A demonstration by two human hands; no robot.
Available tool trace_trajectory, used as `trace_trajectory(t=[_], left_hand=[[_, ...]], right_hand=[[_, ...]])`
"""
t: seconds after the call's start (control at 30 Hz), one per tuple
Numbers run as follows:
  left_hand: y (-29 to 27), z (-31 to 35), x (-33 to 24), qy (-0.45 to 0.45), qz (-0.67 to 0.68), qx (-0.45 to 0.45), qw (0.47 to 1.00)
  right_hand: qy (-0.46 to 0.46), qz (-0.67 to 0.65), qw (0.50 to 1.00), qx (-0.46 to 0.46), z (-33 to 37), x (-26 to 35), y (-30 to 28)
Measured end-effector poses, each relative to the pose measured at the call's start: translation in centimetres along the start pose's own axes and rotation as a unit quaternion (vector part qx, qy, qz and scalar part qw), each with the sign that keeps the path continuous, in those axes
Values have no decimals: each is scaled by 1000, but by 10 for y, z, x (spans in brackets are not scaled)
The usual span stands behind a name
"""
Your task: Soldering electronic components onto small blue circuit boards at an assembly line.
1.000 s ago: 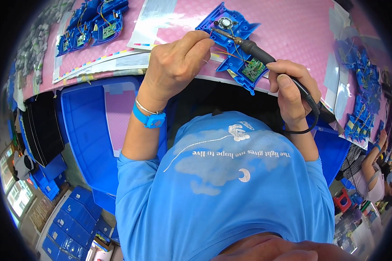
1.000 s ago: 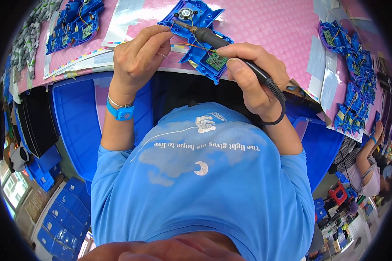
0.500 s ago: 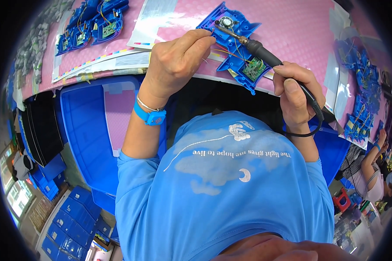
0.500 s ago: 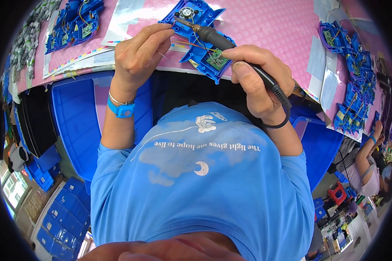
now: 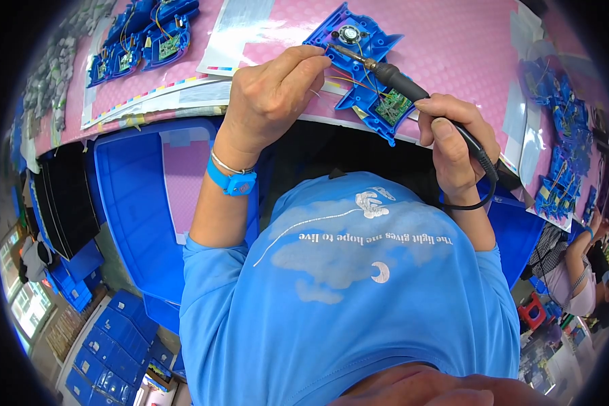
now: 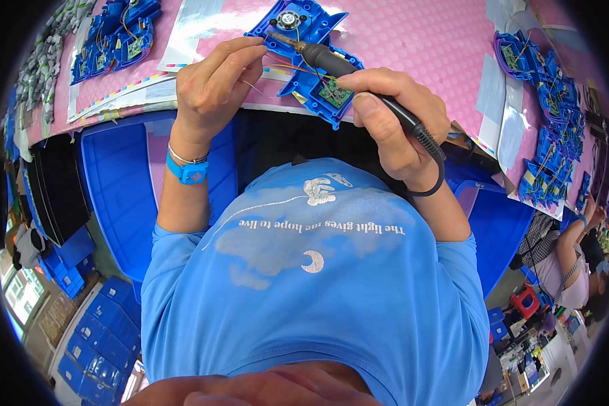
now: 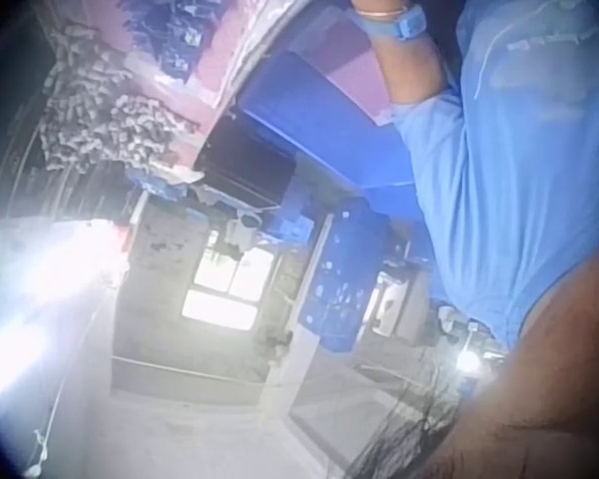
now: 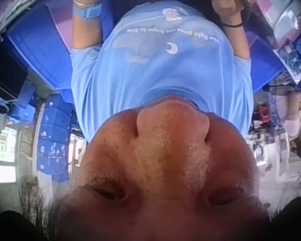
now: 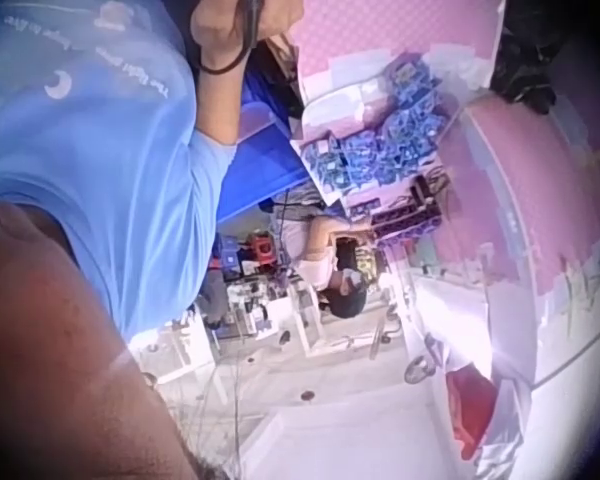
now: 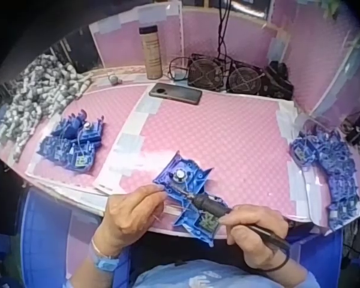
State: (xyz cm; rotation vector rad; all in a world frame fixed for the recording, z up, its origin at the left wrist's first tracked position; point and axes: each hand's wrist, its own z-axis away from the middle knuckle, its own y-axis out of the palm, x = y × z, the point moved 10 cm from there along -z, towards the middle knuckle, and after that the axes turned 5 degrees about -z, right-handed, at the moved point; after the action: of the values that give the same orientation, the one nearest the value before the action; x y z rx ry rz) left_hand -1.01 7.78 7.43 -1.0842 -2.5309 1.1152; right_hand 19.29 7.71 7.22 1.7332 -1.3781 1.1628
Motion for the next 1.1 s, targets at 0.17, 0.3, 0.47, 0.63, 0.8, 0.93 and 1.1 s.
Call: trace_trajectory(t=[0.17, 0.3, 0.47, 0.63, 0.8, 0.93, 1.1], left_hand=[[0, 0, 1, -6, 2, 0, 1000], [1, 1, 5, -18, 15, -6, 1000], [3, 1, 7, -24, 22, -3, 999], [3, 2, 7, -26, 23, 1, 999], [-8, 1, 7, -76, 40, -16, 996], [-15, 2, -11, -54, 41, -25, 997], [-5, 4, -22, -7, -23, 6, 1000]], right_hand=[[-7, -3, 1000, -3, 2, 0, -2], [-10, -9, 1000, -5, 2, 3, -3], [-12, -14, 1000, -8, 4, 3, -6], [-19, -12, 1000, -7, 4, 4, -6], [-26, -12, 1000, -12, 5, 7, -8], [-37, -23, 999, -5, 6, 8, -10], [-19, -8, 1000, 1, 8, 10, -9]])
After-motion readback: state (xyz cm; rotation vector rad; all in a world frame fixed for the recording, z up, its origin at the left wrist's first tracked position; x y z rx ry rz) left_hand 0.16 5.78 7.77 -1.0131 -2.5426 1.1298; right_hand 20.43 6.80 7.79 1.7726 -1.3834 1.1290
